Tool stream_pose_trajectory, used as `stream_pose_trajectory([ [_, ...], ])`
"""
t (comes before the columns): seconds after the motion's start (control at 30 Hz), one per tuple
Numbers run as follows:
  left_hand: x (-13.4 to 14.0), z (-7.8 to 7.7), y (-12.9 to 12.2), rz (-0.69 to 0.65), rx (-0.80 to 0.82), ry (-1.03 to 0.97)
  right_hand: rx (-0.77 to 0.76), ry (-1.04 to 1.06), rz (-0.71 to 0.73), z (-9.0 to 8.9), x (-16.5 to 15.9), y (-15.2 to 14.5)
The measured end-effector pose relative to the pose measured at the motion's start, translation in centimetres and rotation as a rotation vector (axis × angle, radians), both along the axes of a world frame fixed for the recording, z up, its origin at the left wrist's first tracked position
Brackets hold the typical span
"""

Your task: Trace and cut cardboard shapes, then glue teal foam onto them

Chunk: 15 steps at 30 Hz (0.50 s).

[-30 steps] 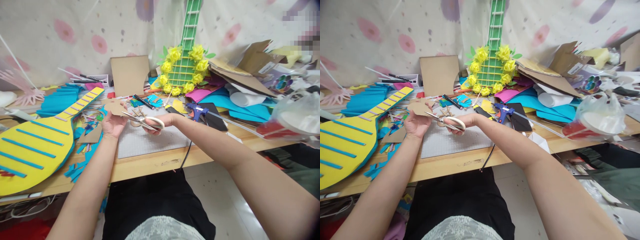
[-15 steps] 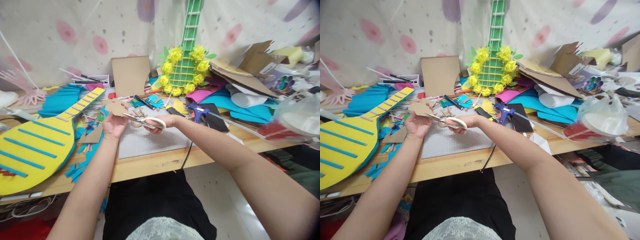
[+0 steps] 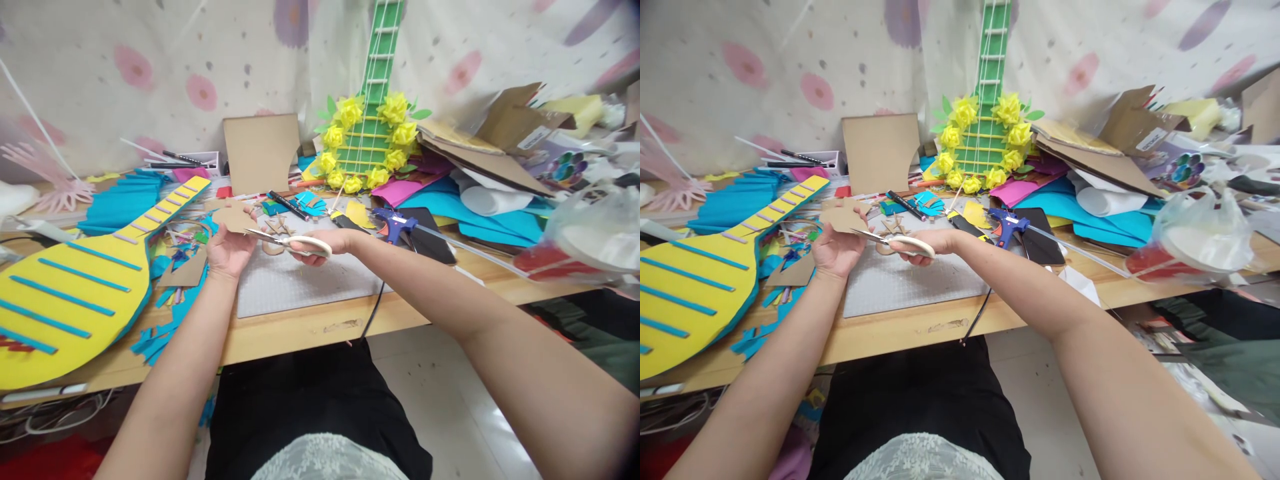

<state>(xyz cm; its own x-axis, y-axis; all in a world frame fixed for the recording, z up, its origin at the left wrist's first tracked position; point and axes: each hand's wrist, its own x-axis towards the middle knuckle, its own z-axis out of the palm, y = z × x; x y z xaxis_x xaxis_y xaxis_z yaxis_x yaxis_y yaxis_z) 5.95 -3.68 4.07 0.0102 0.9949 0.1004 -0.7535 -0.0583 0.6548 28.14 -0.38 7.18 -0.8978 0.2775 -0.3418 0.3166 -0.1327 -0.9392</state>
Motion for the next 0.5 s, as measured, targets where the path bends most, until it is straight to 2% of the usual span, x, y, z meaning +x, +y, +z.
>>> stream_pose_trajectory([
  [0.3, 0.07, -0.02, 0.23, 0.025, -0.037, 0.017, 0.013, -0.060, -0.037, 0.76, -0.09, -0.42],
  [0.5, -0.06, -0.23, 0.34, 0.001, -0.013, -0.009, 0.105, -0.100, -0.086, 0.70, -0.20, -0.49],
])
